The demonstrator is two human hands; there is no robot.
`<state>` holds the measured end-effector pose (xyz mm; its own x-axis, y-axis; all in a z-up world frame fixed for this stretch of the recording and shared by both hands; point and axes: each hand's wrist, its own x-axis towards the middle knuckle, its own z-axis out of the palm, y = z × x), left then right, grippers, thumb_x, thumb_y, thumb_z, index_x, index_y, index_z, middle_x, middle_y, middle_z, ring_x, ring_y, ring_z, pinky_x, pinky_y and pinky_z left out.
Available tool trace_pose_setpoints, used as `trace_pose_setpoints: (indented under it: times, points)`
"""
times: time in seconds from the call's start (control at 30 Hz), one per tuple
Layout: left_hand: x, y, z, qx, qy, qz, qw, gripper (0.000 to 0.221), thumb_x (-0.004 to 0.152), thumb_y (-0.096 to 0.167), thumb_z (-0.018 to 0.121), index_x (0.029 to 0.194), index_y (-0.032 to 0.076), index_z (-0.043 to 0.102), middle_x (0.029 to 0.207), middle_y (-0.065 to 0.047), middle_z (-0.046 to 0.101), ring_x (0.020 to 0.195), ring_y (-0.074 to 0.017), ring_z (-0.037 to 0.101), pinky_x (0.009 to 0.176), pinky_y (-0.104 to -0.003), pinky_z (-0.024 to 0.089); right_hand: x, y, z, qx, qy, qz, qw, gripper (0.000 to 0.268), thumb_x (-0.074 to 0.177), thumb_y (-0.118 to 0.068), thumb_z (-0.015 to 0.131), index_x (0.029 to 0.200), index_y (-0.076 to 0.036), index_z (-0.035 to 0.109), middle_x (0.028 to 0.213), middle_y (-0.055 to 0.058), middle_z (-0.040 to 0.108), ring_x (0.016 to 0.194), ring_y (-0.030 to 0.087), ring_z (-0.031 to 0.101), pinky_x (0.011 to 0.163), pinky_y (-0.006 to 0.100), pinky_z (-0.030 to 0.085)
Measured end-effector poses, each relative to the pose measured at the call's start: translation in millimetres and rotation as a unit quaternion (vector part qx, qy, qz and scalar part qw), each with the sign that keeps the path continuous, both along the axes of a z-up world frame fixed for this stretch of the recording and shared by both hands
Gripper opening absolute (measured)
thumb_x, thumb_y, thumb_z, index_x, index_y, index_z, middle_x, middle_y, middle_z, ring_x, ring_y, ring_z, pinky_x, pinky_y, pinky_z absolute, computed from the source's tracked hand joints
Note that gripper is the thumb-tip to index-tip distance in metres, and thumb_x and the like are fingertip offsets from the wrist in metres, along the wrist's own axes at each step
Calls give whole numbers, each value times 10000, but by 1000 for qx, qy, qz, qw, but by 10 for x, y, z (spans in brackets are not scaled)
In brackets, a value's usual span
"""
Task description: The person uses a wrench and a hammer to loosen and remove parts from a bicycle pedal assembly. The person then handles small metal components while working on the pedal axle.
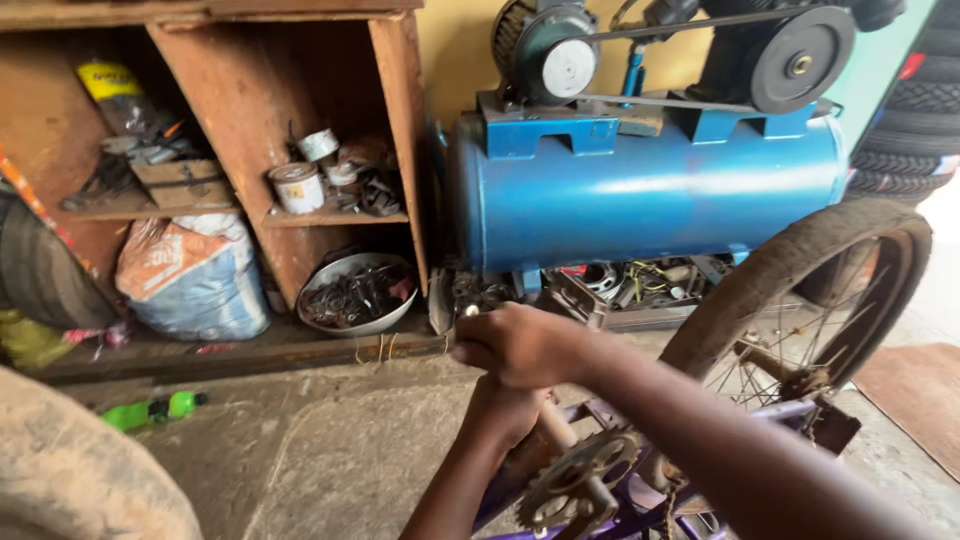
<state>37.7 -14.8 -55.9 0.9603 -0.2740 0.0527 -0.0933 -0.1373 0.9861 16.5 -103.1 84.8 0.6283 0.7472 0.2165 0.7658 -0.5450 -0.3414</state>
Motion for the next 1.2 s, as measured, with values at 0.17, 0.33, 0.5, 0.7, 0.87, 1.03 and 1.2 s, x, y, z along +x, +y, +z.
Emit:
trace_pose_setpoints:
  times: [0.17, 0.33, 0.5, 0.7, 0.87, 1.03, 1.2]
  points:
    - [-98, 78, 130, 10, -19, -12, 1000, 329, 998, 333, 559, 982, 55, 734, 845, -81, 728, 777, -213, 688, 763, -391, 570, 113, -85, 259, 66, -76, 167, 981, 213, 1008, -34, 574, 801, -42, 625, 889, 101, 685, 801, 187, 691, 745, 302, 614]
    - [-269, 179, 295, -67, 1, -81, 994, 328, 1039, 310, 512, 916, 79, 710, 852, -63, 723, 826, -210, 687, 842, -392, 575, -95, -814, 782, 247, -374, -57, 892, 144, 899, 35, 623, 813, -65, 567, 858, 76, 558, 838, 243, 565, 758, 342, 509]
    - [-461, 200, 434, -206, -74, -37, 975, 320, 1063, 340, 463, 949, 101, 644, 891, -31, 721, 894, -177, 694, 880, -388, 563, -133, -1143, 690, 813, 217, 1, 539, 69, 1024, -165, 604, 977, -121, 628, 676, -16, 474, 616, 134, 390, 655, 330, 357]
    - [-600, 215, 508, -50, -150, 25, 987, 451, 1099, 414, 339, 947, 120, 646, 856, -26, 708, 839, -164, 700, 814, -358, 566, -25, -827, 415, 844, 267, 4, 465, 82, 1018, -165, 593, 957, -117, 620, 650, -6, 473, 586, 141, 384, 640, 339, 370]
    - [-620, 236, 540, -72, -164, 18, 984, 451, 1100, 426, 333, 974, 113, 632, 844, -24, 700, 824, -157, 690, 786, -350, 562, 91, -688, 295, 858, 297, 25, 419, 73, 1002, -147, 587, 953, -98, 609, 640, -2, 467, 565, 141, 386, 621, 323, 378]
    - [-581, 293, 479, -74, -194, 19, 978, 450, 1115, 414, 349, 988, 92, 636, 836, -27, 696, 810, -154, 684, 760, -340, 547, 101, -664, 133, 882, 308, 14, 356, 128, 1065, -131, 545, 1002, -51, 622, 711, 26, 517, 593, 133, 422, 655, 306, 429]
    - [-558, 284, 431, -95, -196, 10, 976, 416, 1119, 389, 367, 1036, 83, 636, 846, -32, 694, 826, -141, 699, 752, -333, 564, -61, -444, 212, 850, 308, -49, 424, 201, 1035, -216, 457, 946, -72, 565, 730, 55, 561, 641, 168, 508, 676, 360, 510]
